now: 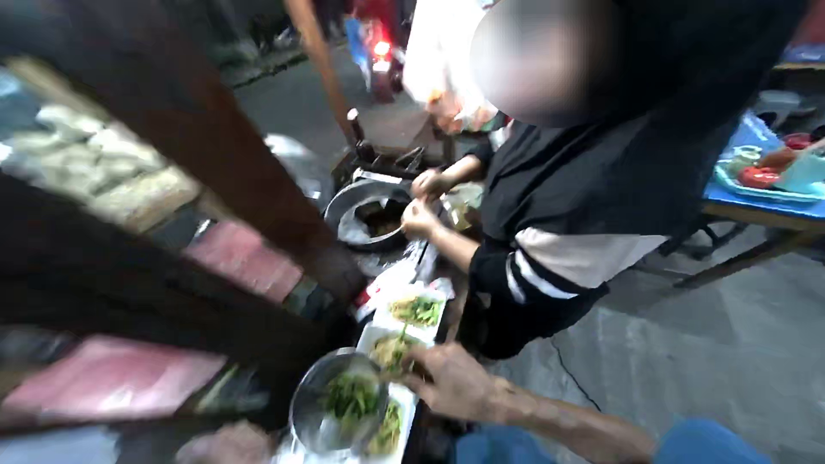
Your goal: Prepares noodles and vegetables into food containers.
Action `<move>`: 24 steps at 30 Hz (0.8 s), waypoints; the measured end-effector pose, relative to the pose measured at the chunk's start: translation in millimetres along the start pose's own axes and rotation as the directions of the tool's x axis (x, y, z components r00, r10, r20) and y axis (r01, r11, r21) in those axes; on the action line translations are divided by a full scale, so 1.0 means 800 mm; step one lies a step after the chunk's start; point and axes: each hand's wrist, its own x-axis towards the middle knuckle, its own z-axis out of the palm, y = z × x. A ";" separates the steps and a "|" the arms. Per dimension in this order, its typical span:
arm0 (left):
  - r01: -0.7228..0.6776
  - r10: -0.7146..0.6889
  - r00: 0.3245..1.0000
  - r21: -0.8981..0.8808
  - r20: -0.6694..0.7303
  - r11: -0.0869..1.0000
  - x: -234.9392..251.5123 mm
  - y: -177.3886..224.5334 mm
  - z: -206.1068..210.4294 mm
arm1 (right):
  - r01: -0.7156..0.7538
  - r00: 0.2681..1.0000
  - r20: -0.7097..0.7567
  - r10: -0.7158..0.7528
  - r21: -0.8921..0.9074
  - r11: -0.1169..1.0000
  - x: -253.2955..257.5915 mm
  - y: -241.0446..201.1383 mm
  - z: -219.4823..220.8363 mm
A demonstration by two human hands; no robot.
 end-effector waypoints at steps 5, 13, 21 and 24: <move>-0.087 0.092 0.978 0.033 -0.189 0.996 -0.008 0.014 -0.019 | 0.216 0.976 -0.054 -0.212 0.384 0.898 0.050 0.003 0.052; 0.012 0.009 0.942 0.063 -0.336 0.998 -0.030 0.072 -0.089 | 0.464 0.884 0.026 -0.467 0.066 0.883 0.075 -0.047 0.125; -0.041 0.116 0.892 0.178 -0.436 0.983 -0.044 0.077 -0.134 | 0.531 0.842 0.026 -0.539 0.139 0.836 0.072 -0.066 0.175; -0.109 0.176 0.890 0.178 -0.422 0.978 -0.047 0.077 -0.137 | 0.629 0.777 0.018 -0.630 0.041 0.776 0.063 -0.067 0.191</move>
